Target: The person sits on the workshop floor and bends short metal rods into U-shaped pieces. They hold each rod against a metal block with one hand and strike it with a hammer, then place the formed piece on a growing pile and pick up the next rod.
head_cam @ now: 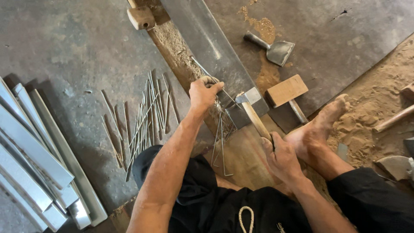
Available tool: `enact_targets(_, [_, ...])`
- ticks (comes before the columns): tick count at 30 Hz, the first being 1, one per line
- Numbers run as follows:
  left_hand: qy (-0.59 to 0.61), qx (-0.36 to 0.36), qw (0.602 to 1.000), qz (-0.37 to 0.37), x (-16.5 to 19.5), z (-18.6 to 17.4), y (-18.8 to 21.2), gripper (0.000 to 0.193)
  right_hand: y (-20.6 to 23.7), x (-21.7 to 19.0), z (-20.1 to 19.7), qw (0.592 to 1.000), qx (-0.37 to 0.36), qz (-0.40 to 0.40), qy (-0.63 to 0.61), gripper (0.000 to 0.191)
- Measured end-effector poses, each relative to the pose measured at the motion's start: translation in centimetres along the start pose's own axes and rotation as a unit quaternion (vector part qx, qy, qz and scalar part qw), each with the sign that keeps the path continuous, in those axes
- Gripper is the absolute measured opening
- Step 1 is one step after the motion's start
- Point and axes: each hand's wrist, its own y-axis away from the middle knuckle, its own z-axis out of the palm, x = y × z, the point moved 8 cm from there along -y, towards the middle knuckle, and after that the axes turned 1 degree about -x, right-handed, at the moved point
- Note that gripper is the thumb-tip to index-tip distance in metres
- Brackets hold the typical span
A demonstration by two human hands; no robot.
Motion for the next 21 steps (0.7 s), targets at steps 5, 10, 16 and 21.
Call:
enact_targets(5, [0.046, -0.011, 0.998, -0.042, -0.2, 0.3, 0.5, 0.014, -0.5, 0.4, 1.1, 0.997, -0.029, 0.073, -0.019, 0.028])
enact_targets(10, [0.046, -0.021, 0.996, -0.08, -0.3, 0.4, 0.1, 0.013, -0.7, 0.3, 1.2, 0.997, -0.03, 0.053, 0.048, 0.028])
enact_targets(16, [0.01, -0.026, 0.998, -0.051, 0.6, 0.6, -0.2, 0.012, -0.3, -0.4, 0.5, 0.999, 0.049, -0.016, -0.014, 0.024])
enact_targets(21, [-0.005, -0.021, 0.999, -0.041, 0.6, 0.8, -0.2, 0.012, -0.2, 0.7, 1.5, 0.997, -0.009, 0.057, 0.057, 0.025])
